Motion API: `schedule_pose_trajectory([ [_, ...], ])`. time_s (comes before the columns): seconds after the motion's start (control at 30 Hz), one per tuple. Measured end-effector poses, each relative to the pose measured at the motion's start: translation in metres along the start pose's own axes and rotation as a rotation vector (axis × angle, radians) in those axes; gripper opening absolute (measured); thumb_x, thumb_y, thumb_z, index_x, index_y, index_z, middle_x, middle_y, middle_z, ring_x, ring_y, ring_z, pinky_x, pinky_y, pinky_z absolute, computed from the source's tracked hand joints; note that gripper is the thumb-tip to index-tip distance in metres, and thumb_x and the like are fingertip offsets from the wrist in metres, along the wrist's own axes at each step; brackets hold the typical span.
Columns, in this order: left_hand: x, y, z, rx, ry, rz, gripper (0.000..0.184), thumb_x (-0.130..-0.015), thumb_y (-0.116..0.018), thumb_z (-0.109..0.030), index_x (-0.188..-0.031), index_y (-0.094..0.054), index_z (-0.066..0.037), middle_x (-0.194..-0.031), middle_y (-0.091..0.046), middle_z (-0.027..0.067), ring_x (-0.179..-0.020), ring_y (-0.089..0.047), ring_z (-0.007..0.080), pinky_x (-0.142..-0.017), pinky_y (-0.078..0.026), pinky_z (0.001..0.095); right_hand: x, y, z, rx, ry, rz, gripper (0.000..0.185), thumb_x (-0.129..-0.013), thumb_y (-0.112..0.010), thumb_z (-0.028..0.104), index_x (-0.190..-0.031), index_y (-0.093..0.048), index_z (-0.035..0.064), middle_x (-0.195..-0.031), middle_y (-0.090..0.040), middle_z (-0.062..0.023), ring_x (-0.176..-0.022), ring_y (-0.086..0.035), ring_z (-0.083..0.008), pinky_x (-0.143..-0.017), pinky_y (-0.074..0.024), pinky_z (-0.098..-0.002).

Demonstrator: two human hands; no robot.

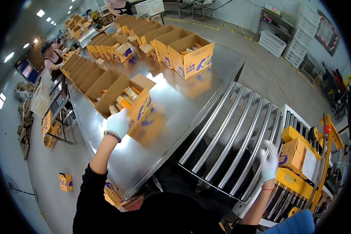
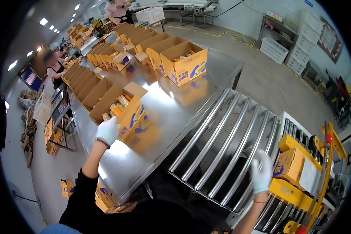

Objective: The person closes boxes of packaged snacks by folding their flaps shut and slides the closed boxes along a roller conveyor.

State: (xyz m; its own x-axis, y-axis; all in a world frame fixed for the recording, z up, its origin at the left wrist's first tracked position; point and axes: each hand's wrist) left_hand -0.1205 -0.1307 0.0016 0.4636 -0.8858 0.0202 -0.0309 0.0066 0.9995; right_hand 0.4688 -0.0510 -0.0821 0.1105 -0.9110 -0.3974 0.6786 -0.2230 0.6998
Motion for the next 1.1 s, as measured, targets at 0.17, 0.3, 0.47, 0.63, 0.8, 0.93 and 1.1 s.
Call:
schedule_pose_trajectory([
  [0.17, 0.002, 0.045, -0.117, 0.695, -0.373, 0.433, 0.038, -0.1, -0.063, -0.036, -0.109, -0.066, 0.0, -0.096, -0.074, 0.0197, -0.09, -0.073, 0.033, -0.084, -0.056, 0.0447, -0.011, -0.047, 0.163, -0.15, 0.462, 0.451, 0.072, -0.086, -0.076, 0.047, -0.139, -0.058, 0.0027, -0.14, -0.06, -0.0184, -0.135, -0.053, -0.0385, -0.118, -0.0354, -0.0514],
  [0.3, -0.031, -0.008, -0.134, 0.895, -0.353, -0.161, 0.05, -0.107, -0.056, -0.032, -0.142, -0.055, 0.004, -0.131, -0.067, 0.0144, -0.122, -0.061, 0.0189, -0.104, -0.048, 0.0319, 0.002, -0.037, 0.184, 0.053, 0.317, 0.188, 0.091, -0.07, -0.087, 0.042, -0.144, -0.052, 0.0029, -0.149, -0.049, -0.0193, -0.143, -0.038, -0.0424, -0.118, -0.0289, -0.062],
  [0.47, -0.04, -0.033, -0.154, 1.358, -0.329, 0.208, 0.045, -0.104, -0.061, -0.034, -0.133, -0.065, 0.001, -0.122, -0.071, 0.0092, -0.109, -0.065, 0.0173, -0.098, -0.05, 0.031, -0.007, -0.044, 0.136, 0.131, 0.335, 0.264, 0.079, -0.074, -0.084, 0.023, -0.145, -0.053, 0.008, -0.151, -0.051, -0.0113, -0.145, -0.041, -0.0334, -0.123, -0.0262, -0.0565],
  [0.63, -0.013, 0.017, -0.2, 0.732, -1.106, 0.12, 0.036, -0.102, -0.059, -0.033, -0.107, -0.071, 0.001, -0.106, -0.071, 0.0151, -0.098, -0.067, 0.0331, -0.091, -0.051, 0.0442, -0.022, -0.026, 0.134, -0.284, 0.275, 0.545, 0.035, -0.093, -0.07, 0.022, -0.126, -0.071, 0.0082, -0.132, -0.068, -0.0107, -0.136, -0.054, -0.0308, -0.124, -0.026, -0.0537],
  [0.8, -0.032, -0.024, -0.248, 0.421, -0.918, -0.191, 0.034, -0.092, -0.073, -0.035, -0.09, -0.067, -0.001, -0.099, -0.064, 0.0157, -0.102, -0.06, 0.0376, -0.089, -0.049, 0.0457, -0.065, -0.032, 0.149, 0.212, 0.381, 0.235, 0.065, -0.079, -0.081, 0.035, -0.136, -0.062, 0.0102, -0.132, -0.063, -0.0126, -0.124, -0.057, -0.0317, -0.113, -0.0405, -0.0435],
  [0.93, -0.032, -0.065, -0.243, 0.834, -0.68, -0.373, 0.039, -0.095, -0.073, -0.034, -0.112, -0.066, 0.0, -0.106, -0.065, 0.0121, -0.108, -0.061, 0.0303, -0.097, -0.049, 0.0415, -0.068, -0.035, 0.161, 0.429, 0.219, 0.046, 0.097, -0.068, -0.087, 0.042, -0.147, -0.047, 0.0026, -0.143, -0.054, -0.0135, -0.134, -0.047, -0.0334, -0.122, -0.0261, -0.0556],
  [1.1, -0.029, -0.075, -0.223, 1.735, -0.389, 0.734, 0.051, -0.103, -0.067, -0.029, -0.139, -0.054, 0.004, -0.131, -0.064, 0.0102, -0.117, -0.061, 0.0143, -0.102, -0.05, 0.0314, 0.012, -0.047, 0.139, 0.431, 0.273, 0.302, 0.09, -0.07, -0.089, 0.038, -0.146, -0.051, 0.0072, -0.142, -0.056, -0.01, -0.134, -0.049, -0.0293, -0.121, -0.0292, -0.0564],
])
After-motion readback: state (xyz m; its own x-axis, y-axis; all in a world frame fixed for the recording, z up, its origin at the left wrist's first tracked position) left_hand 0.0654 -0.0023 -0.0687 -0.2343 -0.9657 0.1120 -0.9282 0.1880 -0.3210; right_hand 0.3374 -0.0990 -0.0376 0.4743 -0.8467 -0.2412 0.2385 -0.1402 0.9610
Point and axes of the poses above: each hand's wrist, its own x-axis away from the middle knuckle, its own y-axis out of the back of the hand, z = x × y
